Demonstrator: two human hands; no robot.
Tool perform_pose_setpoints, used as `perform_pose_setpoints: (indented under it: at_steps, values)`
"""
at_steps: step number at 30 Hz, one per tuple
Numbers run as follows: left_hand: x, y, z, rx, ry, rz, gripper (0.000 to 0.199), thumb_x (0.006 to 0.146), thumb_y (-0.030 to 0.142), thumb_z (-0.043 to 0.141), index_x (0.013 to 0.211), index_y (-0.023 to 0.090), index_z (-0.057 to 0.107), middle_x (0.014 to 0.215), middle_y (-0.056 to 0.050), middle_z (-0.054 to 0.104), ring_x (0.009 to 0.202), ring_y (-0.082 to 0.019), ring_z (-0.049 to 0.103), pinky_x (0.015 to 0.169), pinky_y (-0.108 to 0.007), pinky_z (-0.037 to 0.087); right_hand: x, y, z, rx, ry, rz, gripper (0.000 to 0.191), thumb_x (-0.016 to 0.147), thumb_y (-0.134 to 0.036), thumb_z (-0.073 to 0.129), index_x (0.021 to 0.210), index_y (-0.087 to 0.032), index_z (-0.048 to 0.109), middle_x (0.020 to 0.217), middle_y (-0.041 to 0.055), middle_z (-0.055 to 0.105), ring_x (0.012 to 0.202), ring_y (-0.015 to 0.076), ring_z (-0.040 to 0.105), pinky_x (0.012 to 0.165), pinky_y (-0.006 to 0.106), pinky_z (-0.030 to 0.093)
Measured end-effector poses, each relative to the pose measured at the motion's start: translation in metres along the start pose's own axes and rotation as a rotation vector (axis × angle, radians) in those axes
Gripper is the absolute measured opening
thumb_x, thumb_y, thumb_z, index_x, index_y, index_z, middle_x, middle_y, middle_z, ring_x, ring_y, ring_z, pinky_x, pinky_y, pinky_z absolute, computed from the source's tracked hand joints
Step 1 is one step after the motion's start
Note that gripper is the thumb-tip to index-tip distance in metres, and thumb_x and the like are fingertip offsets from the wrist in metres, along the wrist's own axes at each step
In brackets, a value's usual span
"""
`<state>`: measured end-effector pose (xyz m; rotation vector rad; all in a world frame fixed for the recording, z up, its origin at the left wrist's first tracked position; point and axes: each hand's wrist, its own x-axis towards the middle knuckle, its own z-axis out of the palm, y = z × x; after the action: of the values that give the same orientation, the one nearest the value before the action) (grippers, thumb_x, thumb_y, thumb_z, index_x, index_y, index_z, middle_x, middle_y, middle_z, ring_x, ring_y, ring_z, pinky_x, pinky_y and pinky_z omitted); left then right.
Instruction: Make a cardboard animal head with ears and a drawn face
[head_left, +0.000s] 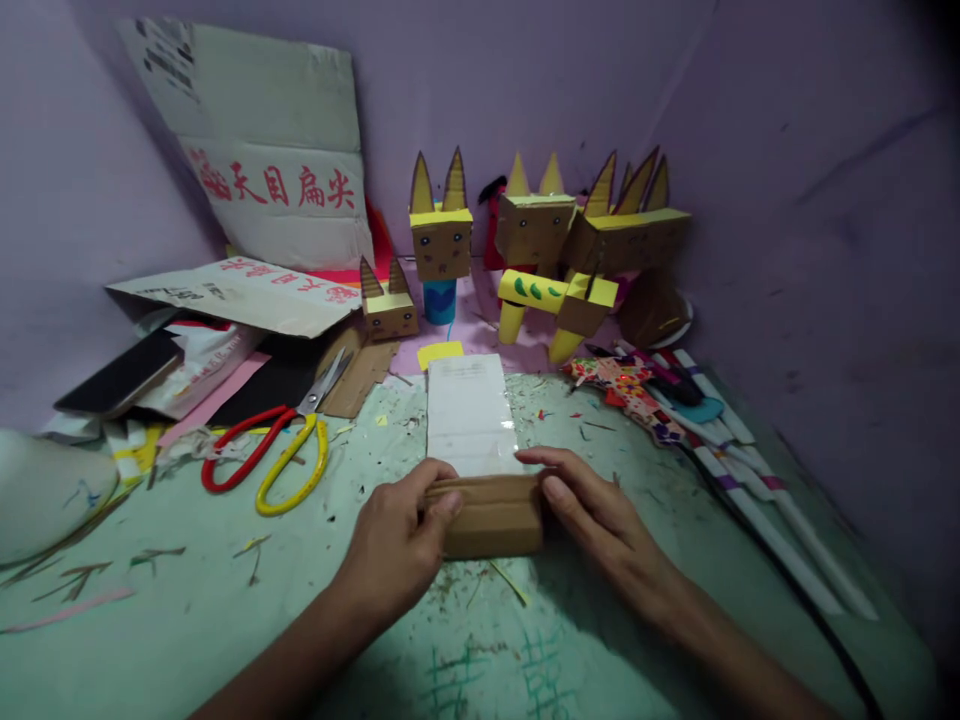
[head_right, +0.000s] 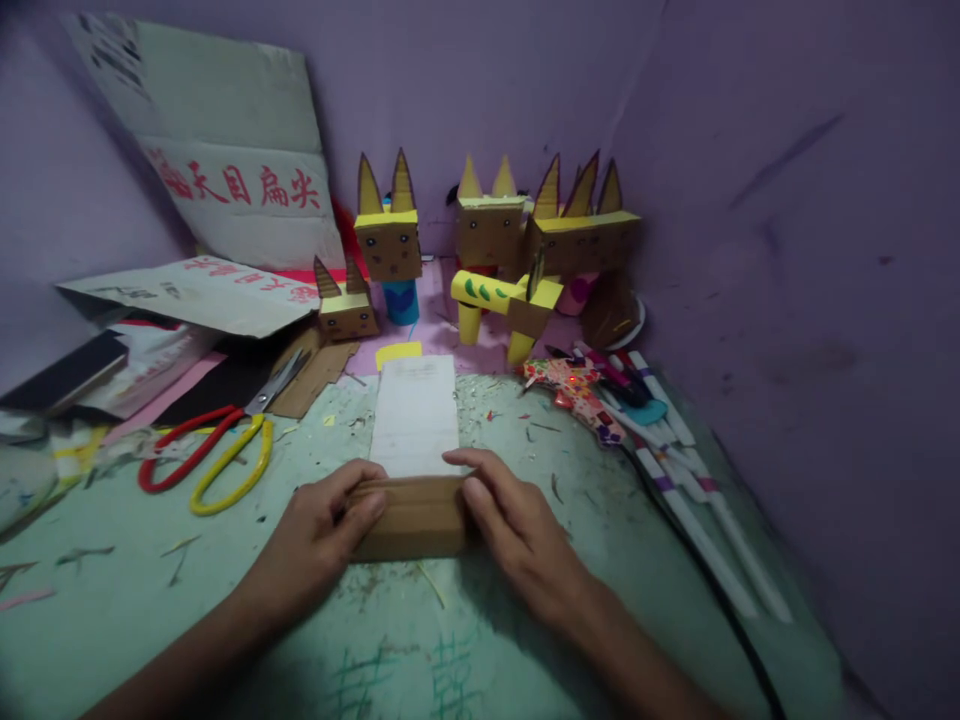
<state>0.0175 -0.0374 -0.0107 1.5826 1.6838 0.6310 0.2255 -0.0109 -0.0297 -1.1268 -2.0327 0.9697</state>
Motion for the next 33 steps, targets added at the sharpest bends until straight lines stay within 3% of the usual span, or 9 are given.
perform_pose_setpoints:
  at_steps: [4, 9, 12, 15, 20, 23, 27, 30, 33]
  values:
    - [0.003, -0.003, -0.003, -0.181, -0.059, 0.006, 0.024, 0.084, 0.037, 0.044, 0.077, 0.02, 0.059, 0.067, 0.001, 0.058, 0.065, -0.018, 0.051, 0.058, -0.026, 0.035, -0.006, 0.013, -0.01, -0.286, -0.017, -0.436, 0.036, 0.09, -0.011, 0.045, 0.119, -0.028, 0.057, 0.131, 0.0073, 0.054, 0.116, 0.0215, 0.053, 0.092, 0.036, 0.046]
    - [0.005, -0.007, -0.004, -0.326, -0.117, 0.031, 0.024, 0.082, 0.036, 0.048, 0.072, 0.017, 0.06, 0.067, 0.001, 0.057, 0.066, -0.016, 0.05, 0.058, -0.025, 0.036, 0.005, 0.012, -0.009, -0.582, 0.029, -0.701, 0.039, 0.093, -0.01, 0.041, 0.127, -0.024, 0.051, 0.132, 0.0072, 0.056, 0.128, 0.0204, 0.043, 0.106, 0.044, 0.035]
    - [0.003, -0.005, -0.007, -0.4, 0.031, 0.034, 0.021, 0.08, 0.035, 0.053, 0.074, 0.017, 0.061, 0.064, 0.002, 0.055, 0.06, -0.013, 0.048, 0.054, -0.022, 0.035, 0.006, 0.011, -0.007, -0.552, 0.243, -0.582, 0.044, 0.09, -0.009, 0.044, 0.132, -0.02, 0.044, 0.13, 0.0126, 0.055, 0.121, 0.0219, 0.05, 0.099, 0.043, 0.044]
    - [0.003, -0.002, -0.013, -0.487, 0.385, 0.056, 0.017, 0.078, 0.034, 0.059, 0.08, 0.018, 0.062, 0.064, 0.003, 0.057, 0.059, -0.011, 0.047, 0.052, -0.02, 0.036, -0.003, 0.01, 0.003, -0.539, 0.485, -0.239, 0.048, 0.092, -0.019, 0.041, 0.139, -0.013, 0.034, 0.131, 0.0209, 0.051, 0.121, 0.0296, 0.05, 0.095, 0.051, 0.046]
    - [0.011, 0.0, -0.018, -0.589, 0.597, 0.087, 0.017, 0.077, 0.033, 0.061, 0.084, 0.018, 0.063, 0.055, 0.007, 0.049, 0.051, -0.008, 0.04, 0.049, -0.018, 0.034, -0.034, -0.012, 0.055, -0.712, 0.048, -0.152, 0.075, 0.084, -0.052, 0.049, 0.132, 0.006, 0.042, 0.133, 0.0353, 0.044, 0.127, 0.0468, 0.036, 0.096, 0.066, 0.035]
    - [0.016, -0.003, -0.015, -0.631, 0.604, 0.117, 0.016, 0.077, 0.033, 0.063, 0.083, 0.018, 0.063, 0.052, 0.008, 0.044, 0.049, -0.007, 0.037, 0.048, -0.017, 0.033, -0.051, -0.038, 0.081, -0.529, -0.2, -0.445, 0.058, 0.084, -0.055, 0.05, 0.125, -0.014, 0.055, 0.129, 0.0155, 0.058, 0.125, 0.0312, 0.046, 0.1, 0.047, 0.042]
    - [0.017, -0.01, -0.012, -0.621, 0.589, 0.13, 0.016, 0.075, 0.032, 0.065, 0.081, 0.017, 0.063, 0.056, 0.006, 0.05, 0.051, -0.008, 0.041, 0.048, -0.018, 0.033, -0.054, -0.051, 0.072, -0.481, -0.208, -0.484, 0.036, 0.093, -0.046, 0.04, 0.123, -0.036, 0.055, 0.127, -0.0043, 0.061, 0.124, 0.0157, 0.049, 0.102, 0.035, 0.041]
    - [0.016, -0.01, -0.014, -0.616, 0.597, 0.139, 0.016, 0.075, 0.032, 0.064, 0.081, 0.017, 0.063, 0.055, 0.006, 0.049, 0.05, -0.008, 0.041, 0.048, -0.018, 0.033, -0.03, -0.04, 0.053, -0.512, -0.128, -0.348, 0.045, 0.095, -0.041, 0.035, 0.131, -0.019, 0.05, 0.133, 0.0102, 0.055, 0.127, 0.0239, 0.045, 0.105, 0.047, 0.035]
    - [0.019, -0.007, -0.016, -0.62, 0.608, 0.159, 0.018, 0.077, 0.034, 0.062, 0.083, 0.017, 0.062, 0.058, 0.006, 0.051, 0.053, -0.009, 0.044, 0.05, -0.019, 0.035, 0.0, -0.035, 0.053, -0.673, -0.023, 0.111, 0.066, 0.088, -0.046, 0.048, 0.131, 0.004, 0.045, 0.138, 0.0303, 0.041, 0.133, 0.0404, 0.031, 0.106, 0.061, 0.025]
